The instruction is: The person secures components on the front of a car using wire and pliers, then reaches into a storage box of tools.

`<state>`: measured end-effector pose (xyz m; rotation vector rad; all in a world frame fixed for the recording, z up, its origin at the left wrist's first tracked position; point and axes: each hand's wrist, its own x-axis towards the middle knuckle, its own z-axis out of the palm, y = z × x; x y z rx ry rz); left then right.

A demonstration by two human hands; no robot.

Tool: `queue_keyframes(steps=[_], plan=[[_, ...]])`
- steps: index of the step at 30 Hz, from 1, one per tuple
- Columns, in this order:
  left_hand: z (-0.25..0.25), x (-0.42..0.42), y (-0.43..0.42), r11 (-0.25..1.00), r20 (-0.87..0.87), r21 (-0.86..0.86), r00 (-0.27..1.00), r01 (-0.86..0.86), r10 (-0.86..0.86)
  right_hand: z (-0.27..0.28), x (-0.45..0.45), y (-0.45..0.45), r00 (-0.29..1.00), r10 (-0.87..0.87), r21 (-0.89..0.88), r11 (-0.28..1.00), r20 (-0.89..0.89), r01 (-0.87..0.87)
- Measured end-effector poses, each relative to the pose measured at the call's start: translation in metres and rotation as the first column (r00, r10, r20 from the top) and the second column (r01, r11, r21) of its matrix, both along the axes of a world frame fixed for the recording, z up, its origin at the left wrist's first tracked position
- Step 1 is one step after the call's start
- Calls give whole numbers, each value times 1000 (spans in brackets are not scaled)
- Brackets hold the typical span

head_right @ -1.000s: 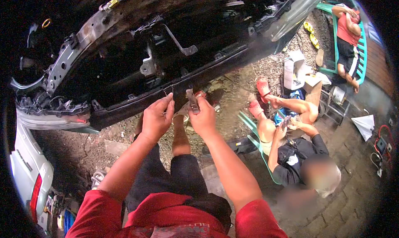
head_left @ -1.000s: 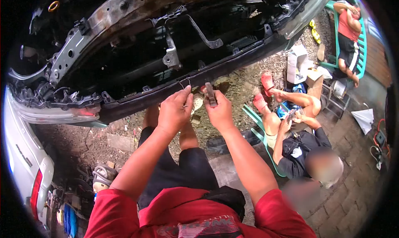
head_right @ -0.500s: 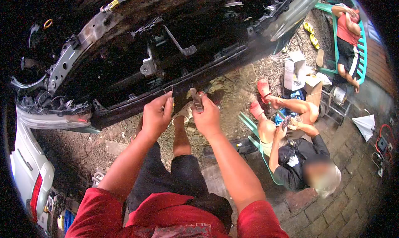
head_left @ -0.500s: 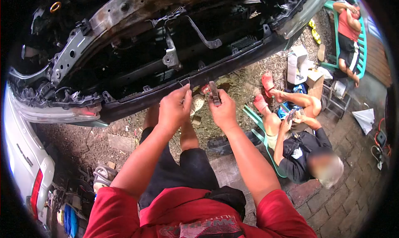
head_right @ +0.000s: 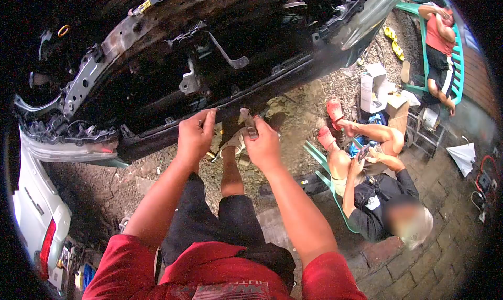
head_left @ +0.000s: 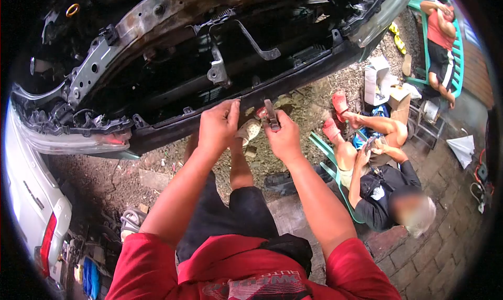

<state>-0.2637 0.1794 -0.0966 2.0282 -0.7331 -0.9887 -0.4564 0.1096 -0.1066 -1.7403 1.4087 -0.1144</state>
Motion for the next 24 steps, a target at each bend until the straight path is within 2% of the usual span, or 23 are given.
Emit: queue_keyframes(steps=[2, 4, 6, 8, 10, 12, 14, 16, 18, 19, 22, 24], plan=[[-10, 9, -5, 994, -62, 109, 997, -31, 38, 7, 2, -3, 1000, 3, 8, 1000, -3, -3], [-10, 21, -16, 988, -184, 117, 975, -101, 122, 9, 3, -2, 1000, 10, 20, 1000, -5, -10], [-13, 26, -16, 992, -178, 103, 980, -70, 87, 6, 5, -1, 998, -41, 16, 999, 52, 40], [-13, 26, -11, 988, -229, 155, 972, -12, 48, 4, 2, -2, 1000, -12, 4, 1000, 15, 12], [-13, 16, 1, 997, -142, 58, 989, 53, -45, 4, 3, -2, 1000, 14, -3, 1000, -23, -14], [-8, 7, 12, 992, -43, -81, 995, 92, -95, 6, 6, -2, 999, -38, 65, 997, -8, 39], [14, 19, 1, 984, -225, 170, 974, 61, -21, 4, 6, -2, 1000, -28, 52, 998, 2, 28], [11, 21, 1, 971, -266, 227, 964, 74, -11, 2, 2, -1, 1000, -12, 37, 999, 9, 12], [0, 15, 12, 953, 98, -121, 959, 278, -267, -2, 4, -2, 997, -43, 85, 996, 61, 38], [5, 13, 18, 963, -17, -43, 964, 265, -266, -3, 5, -2, 997, -42, 89, 995, 65, 37], [4, 7, 22, 963, 90, -47, 962, 264, -260, 0, 6, -5, 997, -60, 152, 987, 40, 53], [5, 6, 19, 967, 94, -81, 968, 242, -234, 6, 10, -10, 1000, -29, 217, 976, 1, 28]])
